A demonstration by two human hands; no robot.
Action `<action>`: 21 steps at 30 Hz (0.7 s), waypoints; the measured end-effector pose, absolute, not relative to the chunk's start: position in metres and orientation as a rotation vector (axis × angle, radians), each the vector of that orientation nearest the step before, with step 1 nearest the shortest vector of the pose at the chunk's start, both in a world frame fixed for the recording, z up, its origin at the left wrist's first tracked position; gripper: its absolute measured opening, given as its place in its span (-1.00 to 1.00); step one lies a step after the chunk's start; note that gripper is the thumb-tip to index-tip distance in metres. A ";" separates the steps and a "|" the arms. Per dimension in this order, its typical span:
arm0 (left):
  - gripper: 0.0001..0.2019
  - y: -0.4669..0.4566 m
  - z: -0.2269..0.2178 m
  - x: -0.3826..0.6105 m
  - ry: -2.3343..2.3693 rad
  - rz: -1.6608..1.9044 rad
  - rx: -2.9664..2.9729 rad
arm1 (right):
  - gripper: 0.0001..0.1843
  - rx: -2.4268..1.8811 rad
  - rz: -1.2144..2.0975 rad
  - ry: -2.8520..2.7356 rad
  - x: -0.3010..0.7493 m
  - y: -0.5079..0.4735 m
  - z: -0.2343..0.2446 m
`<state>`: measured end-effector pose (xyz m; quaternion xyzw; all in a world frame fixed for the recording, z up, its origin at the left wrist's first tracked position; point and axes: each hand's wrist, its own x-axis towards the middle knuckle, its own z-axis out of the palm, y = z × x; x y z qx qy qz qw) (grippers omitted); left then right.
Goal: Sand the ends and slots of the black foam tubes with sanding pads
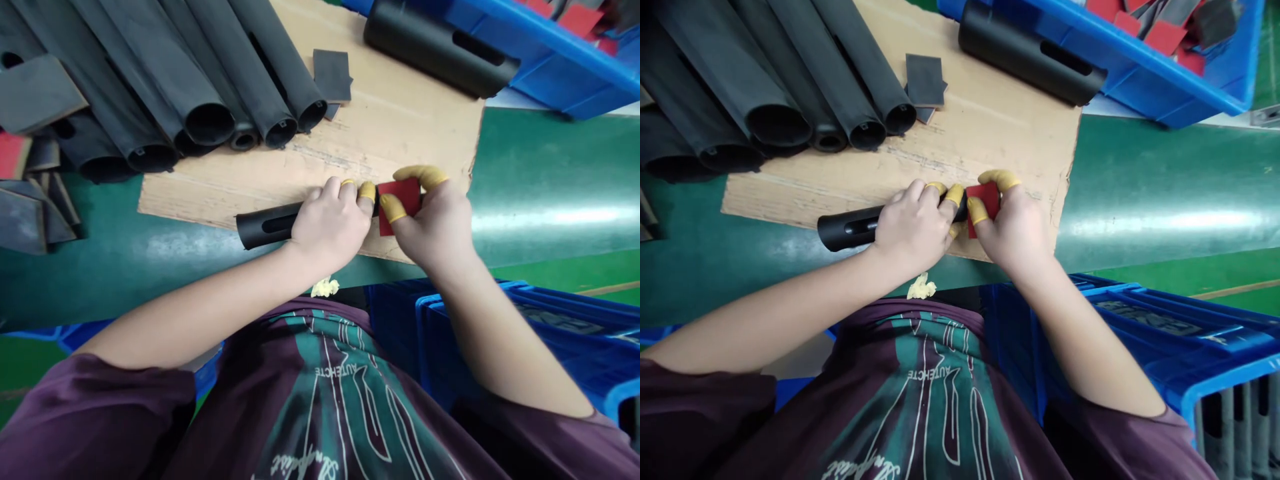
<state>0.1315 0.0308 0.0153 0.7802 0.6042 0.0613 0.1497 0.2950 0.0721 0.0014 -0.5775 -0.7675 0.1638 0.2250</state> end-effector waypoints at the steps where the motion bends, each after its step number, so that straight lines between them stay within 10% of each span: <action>1: -0.72 0.031 0.015 0.131 1.739 0.182 2.234 | -0.69 -1.589 0.461 -2.107 0.296 0.073 0.001; 21: -0.70 0.032 0.016 0.132 1.749 0.164 2.245 | -0.79 -1.678 0.625 -1.871 0.297 0.071 -0.007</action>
